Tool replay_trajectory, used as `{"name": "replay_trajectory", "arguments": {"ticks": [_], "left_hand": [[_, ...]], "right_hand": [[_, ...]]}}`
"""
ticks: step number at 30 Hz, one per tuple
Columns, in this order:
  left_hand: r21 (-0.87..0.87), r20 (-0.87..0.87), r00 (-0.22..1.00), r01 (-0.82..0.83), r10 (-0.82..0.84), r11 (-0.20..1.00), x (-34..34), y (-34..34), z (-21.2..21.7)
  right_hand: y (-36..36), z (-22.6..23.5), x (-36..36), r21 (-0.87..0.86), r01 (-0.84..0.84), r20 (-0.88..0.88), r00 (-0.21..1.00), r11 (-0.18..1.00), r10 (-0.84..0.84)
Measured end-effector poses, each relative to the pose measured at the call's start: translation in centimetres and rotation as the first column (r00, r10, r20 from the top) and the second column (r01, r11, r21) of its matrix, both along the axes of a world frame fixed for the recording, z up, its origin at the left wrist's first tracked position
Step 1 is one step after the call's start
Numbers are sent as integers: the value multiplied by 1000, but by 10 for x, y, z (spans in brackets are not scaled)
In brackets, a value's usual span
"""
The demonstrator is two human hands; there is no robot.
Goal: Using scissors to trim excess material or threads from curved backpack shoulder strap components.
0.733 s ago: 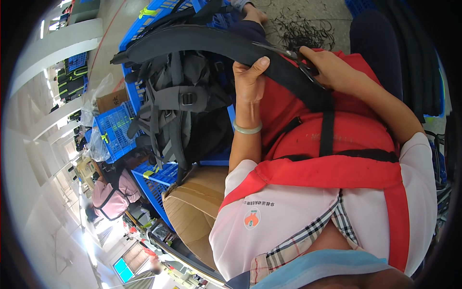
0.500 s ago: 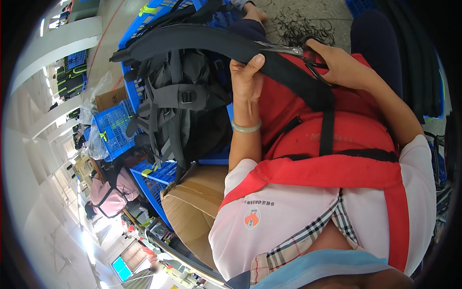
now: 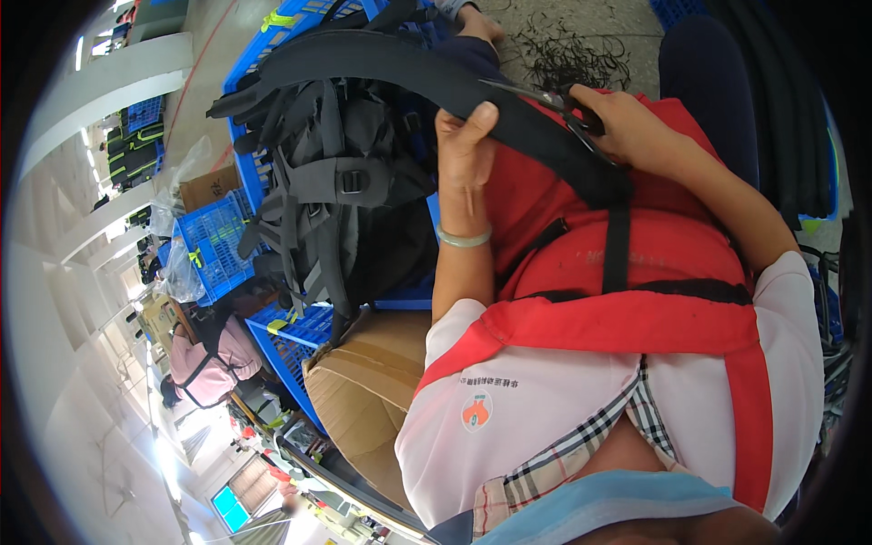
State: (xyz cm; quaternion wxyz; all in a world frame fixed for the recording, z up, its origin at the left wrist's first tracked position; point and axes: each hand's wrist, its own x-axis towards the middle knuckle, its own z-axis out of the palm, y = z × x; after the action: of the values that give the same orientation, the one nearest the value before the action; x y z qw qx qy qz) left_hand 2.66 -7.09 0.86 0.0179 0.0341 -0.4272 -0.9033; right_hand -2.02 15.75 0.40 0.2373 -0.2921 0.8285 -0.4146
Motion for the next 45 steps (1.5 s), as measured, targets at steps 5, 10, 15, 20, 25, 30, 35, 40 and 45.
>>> {"name": "replay_trajectory", "arguments": {"ticks": [5,10,15,20,25,30,35,40,45], "left_hand": [[-76,-34,999,-39,36,996,-9,-16,4],[-28,21,998,-62,62,998,-6,3,-5],[14,14,998,-55,55,998,-5,-1,-10],[21,43,998,-46,45,999,-4,2,-10],[20,43,997,-59,58,998,-7,-6,3],[-71,14,996,-85,86,994,-16,-6,6],[2,47,995,-87,86,996,-13,6,-2],[42,34,997,-71,69,997,-13,0,0],[-140,-40,988,-156,152,978,-19,-14,5]], "right_hand": [[1,-2,-2,-44,2,-13,1000,999,-3],[-3,-9,5,-74,30,-169,985,997,-42],[-5,-10,-2,46,-39,-5,999,998,39],[-5,-18,3,-87,2,-183,983,996,-18],[0,7,-6,40,16,-44,999,999,-14],[2,-4,-9,-49,32,-158,987,998,-40],[-2,-8,-8,-66,42,-161,985,997,-53],[-3,13,-15,5,-8,-59,998,1000,8],[12,26,-32,89,-2,-212,977,996,21]]}}
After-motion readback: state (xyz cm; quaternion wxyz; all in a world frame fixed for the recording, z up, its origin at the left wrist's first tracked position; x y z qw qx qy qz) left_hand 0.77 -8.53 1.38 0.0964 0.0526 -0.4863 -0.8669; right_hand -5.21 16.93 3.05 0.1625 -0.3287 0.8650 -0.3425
